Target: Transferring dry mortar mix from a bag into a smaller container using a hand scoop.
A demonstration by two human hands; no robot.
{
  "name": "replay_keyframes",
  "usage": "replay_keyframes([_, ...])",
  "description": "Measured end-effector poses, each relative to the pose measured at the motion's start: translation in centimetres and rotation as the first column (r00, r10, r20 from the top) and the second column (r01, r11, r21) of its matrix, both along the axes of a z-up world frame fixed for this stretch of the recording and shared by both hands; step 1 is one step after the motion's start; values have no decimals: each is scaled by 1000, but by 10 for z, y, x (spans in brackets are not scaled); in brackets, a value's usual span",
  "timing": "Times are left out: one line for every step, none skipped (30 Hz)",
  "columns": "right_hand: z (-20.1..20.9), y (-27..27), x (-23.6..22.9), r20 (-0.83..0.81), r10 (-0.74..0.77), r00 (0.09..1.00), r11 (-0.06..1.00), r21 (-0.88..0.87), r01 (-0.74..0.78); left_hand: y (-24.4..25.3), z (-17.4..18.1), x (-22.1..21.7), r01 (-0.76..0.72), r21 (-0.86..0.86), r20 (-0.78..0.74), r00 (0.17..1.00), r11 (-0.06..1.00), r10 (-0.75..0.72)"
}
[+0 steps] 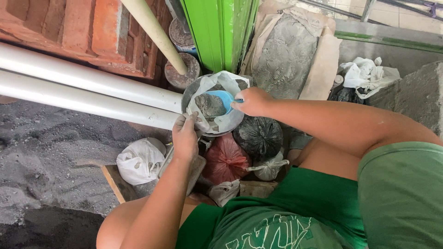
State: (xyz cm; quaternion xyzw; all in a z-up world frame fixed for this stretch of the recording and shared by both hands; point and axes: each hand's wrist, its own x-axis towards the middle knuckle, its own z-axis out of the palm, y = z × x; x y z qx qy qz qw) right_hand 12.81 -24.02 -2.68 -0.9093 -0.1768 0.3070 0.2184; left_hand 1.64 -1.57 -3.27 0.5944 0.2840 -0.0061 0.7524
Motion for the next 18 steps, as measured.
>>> replay_keyframes([-5, -5, 4, 2, 0, 1000, 1000, 1, 0, -2, 8, 0, 0, 1, 2, 1000, 1000, 0])
replay_keyframes([-11, -9, 8, -10, 9, 1000, 1000, -14, -9, -4, 15, -1, -3, 5, -2, 1000, 1000, 3])
replay_keyframes([-16, -12, 12, -22, 18, 1000, 999, -28, -19, -5, 22, -1, -6, 9, -6, 1000, 1000, 6])
replay_keyframes([-3, -12, 10, -23, 21, 1000, 999, -27, -21, -3, 16, -2, -9, 10, -6, 1000, 1000, 9])
replay_keyframes([9, -12, 8, -20, 22, 1000, 1000, -9, -23, 0, 11, -2, -6, 6, -3, 1000, 1000, 6])
replay_keyframes([22, -13, 5, -20, 23, 1000, 1000, 8, -23, 1, 5, -3, -2, 0, -3, 1000, 1000, 2])
replay_keyframes([23, -10, 4, -22, 26, 999, 1000, 6, -25, 0, 10, -3, -4, -1, -6, 1000, 1000, 4])
replay_keyframes([24, -8, 3, -47, 31, 998, 1000, -1, -32, -2, 15, -4, -4, 2, -6, 1000, 1000, 4])
replay_keyframes([25, -6, 1, -71, 37, 997, 999, -8, -38, -3, 20, -5, -3, 6, -6, 1000, 1000, 3])
replay_keyframes([15, -5, -1, -70, 34, 997, 999, -8, -35, -7, 28, -5, 0, 6, -5, 1000, 1000, 0])
replay_keyframes([5, -4, -4, -63, 27, 998, 1000, 16, -26, -11, 35, -6, -2, 6, -4, 1000, 1000, 2])
replay_keyframes([-4, -2, -5, -53, 21, 998, 999, 41, -19, -14, 43, -5, -4, 8, -1, 1000, 1000, 4])
replay_keyframes([-3, 0, -4, -51, 18, 999, 999, 41, -16, -13, 42, -5, -2, 9, 1, 1000, 1000, 2])
replay_keyframes([-2, 3, -3, -39, 19, 999, 998, 65, -17, -12, 41, -5, 7, 14, -2, 1000, 1000, -7])
replay_keyframes([-1, 5, -2, -28, 21, 999, 996, 89, -18, -11, 40, -5, 16, 19, -5, 1000, 1000, -16])
replay_keyframes([-10, 6, -2, -25, 20, 999, 996, 88, -17, -9, 31, -5, 17, 18, -2, 1000, 1000, -17])
replay_keyframes([-20, 6, -3, -22, 38, 999, 993, 116, -35, -6, 21, -5, 30, 19, -6, 1000, 999, -30])
replay_keyframes([-29, 6, -3, -20, 54, 998, 988, 144, -50, -4, 12, -4, 44, 21, -12, 999, 999, -44])
